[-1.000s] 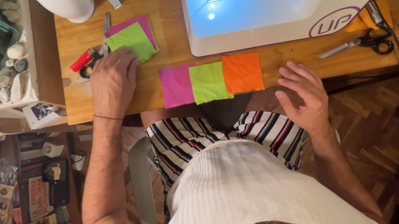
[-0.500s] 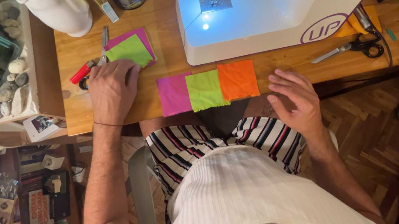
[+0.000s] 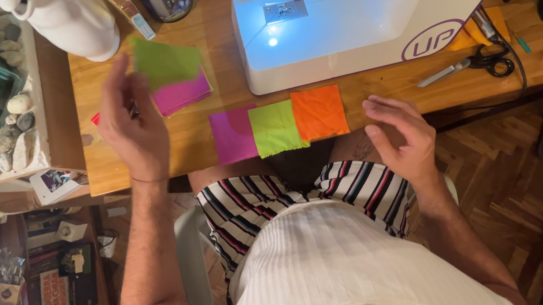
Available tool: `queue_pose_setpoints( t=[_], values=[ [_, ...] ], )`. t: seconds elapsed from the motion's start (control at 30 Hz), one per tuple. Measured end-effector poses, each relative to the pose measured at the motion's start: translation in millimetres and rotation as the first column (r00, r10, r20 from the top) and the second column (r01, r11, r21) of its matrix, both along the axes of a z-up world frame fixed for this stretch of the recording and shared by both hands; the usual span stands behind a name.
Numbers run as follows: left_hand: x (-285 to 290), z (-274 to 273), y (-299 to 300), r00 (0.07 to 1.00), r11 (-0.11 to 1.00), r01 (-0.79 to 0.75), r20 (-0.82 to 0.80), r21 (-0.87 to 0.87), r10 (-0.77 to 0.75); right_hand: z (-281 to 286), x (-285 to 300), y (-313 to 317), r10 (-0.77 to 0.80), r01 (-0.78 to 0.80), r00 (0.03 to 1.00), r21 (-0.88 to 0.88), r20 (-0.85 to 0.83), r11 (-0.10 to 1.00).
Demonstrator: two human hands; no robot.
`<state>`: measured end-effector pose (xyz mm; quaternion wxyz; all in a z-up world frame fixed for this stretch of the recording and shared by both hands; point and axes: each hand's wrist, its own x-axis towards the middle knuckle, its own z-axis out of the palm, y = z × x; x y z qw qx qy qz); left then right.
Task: Arranging and pinning colorful fabric squares together at a sewing workstation.
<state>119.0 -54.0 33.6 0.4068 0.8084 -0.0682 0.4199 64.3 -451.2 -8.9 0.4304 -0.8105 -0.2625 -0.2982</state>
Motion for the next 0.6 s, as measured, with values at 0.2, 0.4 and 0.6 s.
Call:
queue_pose_setpoints(
  t=[0.2,0.4,0.6],
  values=[
    [-25.9,27.3,-87.3,0.811,0.685,0.429,-0.083,-0.588,-0.579,17.2,-7.0,18.8,0.194,0.01,0.882,0.43,-0.429,0.903],
    [-52.6,42.6,-136.8,0.572,0.534,0.495,-0.205,-0.686,-0.794,9.9,9.4,22.9,0.755,-0.187,0.51,0.805,-0.411,0.564],
    [-64.1,-9.8,-162.0,0.414,0.452,0.443,-0.271,-0.774,-0.869,32.2,4.5,22.4,0.519,-0.059,0.513,0.575,-0.684,0.816]
  ],
)
